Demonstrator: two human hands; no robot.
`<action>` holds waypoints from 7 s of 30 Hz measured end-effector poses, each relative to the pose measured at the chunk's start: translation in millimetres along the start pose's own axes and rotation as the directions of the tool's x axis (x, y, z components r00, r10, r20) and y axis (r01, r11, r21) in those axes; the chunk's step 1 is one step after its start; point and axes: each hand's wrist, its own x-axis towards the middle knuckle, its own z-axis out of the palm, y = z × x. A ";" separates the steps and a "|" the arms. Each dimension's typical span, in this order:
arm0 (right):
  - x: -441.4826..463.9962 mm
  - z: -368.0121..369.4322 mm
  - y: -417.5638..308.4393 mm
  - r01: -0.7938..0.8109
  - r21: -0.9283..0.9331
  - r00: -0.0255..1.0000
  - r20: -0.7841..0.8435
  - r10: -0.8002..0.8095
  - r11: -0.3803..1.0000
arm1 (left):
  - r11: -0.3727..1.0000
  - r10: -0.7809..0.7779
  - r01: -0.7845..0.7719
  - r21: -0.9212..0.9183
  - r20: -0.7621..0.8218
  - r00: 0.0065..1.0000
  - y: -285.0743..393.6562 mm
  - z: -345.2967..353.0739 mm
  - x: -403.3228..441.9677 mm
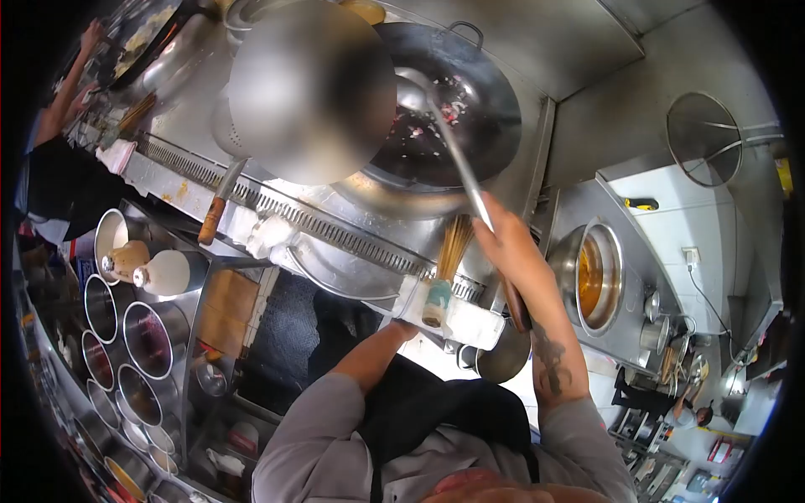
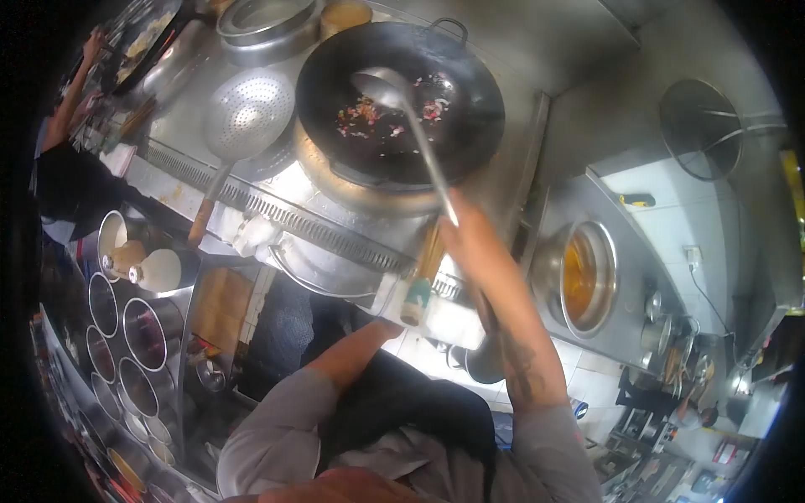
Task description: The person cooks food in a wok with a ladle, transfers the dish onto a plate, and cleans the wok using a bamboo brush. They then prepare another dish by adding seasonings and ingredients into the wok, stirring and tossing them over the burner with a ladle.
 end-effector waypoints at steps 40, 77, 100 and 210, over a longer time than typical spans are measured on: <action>-127.2 243.8 -313.6 0.010 0.484 0.533 0.738 -0.414 0.875 | -0.449 -0.885 0.376 -0.810 0.346 -0.312 93.0 281.2 -603.8; -31.7 -17.8 -5.6 -0.055 0.550 0.944 -0.243 0.223 0.833 | 0.492 -0.867 0.726 -0.480 -0.345 0.360 -69.3 141.4 -481.2; 279.0 -10.7 -193.5 -0.490 0.847 0.862 0.435 -0.261 -0.206 | 0.389 -0.919 0.595 -0.703 -0.254 0.302 -159.3 52.9 -472.7; -11.9 18.0 34.6 -0.215 -0.230 0.939 -0.316 0.136 0.949 | 0.590 -0.802 0.765 -0.258 -0.292 0.521 -221.4 7.0 -443.7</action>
